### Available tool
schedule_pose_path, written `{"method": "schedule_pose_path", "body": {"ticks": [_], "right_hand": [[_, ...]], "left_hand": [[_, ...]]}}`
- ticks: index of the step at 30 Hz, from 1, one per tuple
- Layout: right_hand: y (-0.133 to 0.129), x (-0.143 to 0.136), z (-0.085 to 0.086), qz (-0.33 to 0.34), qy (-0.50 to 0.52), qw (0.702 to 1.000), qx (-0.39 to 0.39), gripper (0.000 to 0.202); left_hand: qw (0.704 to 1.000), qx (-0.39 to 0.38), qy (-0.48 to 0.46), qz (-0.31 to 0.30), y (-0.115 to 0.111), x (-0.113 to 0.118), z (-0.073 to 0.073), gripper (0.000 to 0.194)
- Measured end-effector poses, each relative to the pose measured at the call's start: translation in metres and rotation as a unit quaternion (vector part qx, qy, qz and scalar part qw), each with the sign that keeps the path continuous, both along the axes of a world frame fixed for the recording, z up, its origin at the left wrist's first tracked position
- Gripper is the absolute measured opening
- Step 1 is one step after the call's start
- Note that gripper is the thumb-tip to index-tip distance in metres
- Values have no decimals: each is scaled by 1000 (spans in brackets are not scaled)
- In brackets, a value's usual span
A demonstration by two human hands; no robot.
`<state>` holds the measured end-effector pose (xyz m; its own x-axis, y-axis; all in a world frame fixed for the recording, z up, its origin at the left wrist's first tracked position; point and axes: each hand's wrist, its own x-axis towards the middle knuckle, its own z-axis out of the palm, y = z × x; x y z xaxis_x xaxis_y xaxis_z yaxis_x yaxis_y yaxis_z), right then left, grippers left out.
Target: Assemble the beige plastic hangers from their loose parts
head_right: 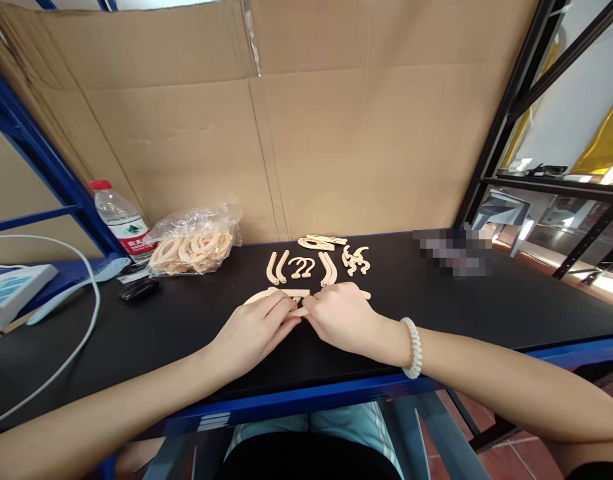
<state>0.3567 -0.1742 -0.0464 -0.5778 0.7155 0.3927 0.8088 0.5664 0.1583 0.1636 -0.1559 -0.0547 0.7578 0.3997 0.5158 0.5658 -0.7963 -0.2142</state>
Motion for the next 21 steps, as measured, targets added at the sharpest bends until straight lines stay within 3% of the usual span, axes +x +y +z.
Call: {"method": "schedule_pose_path", "body": {"ticks": [9, 13, 21], "right_hand": [[1, 5, -1, 96, 4, 991, 88, 27], [5, 10, 4, 147, -39, 987, 59, 27], [4, 7, -3, 138, -85, 986, 50, 32]], "left_hand": [[989, -145, 11, 23, -1, 0, 5, 20], [981, -189, 21, 41, -2, -4, 10, 12], [974, -211, 46, 70, -3, -3, 12, 10]]}}
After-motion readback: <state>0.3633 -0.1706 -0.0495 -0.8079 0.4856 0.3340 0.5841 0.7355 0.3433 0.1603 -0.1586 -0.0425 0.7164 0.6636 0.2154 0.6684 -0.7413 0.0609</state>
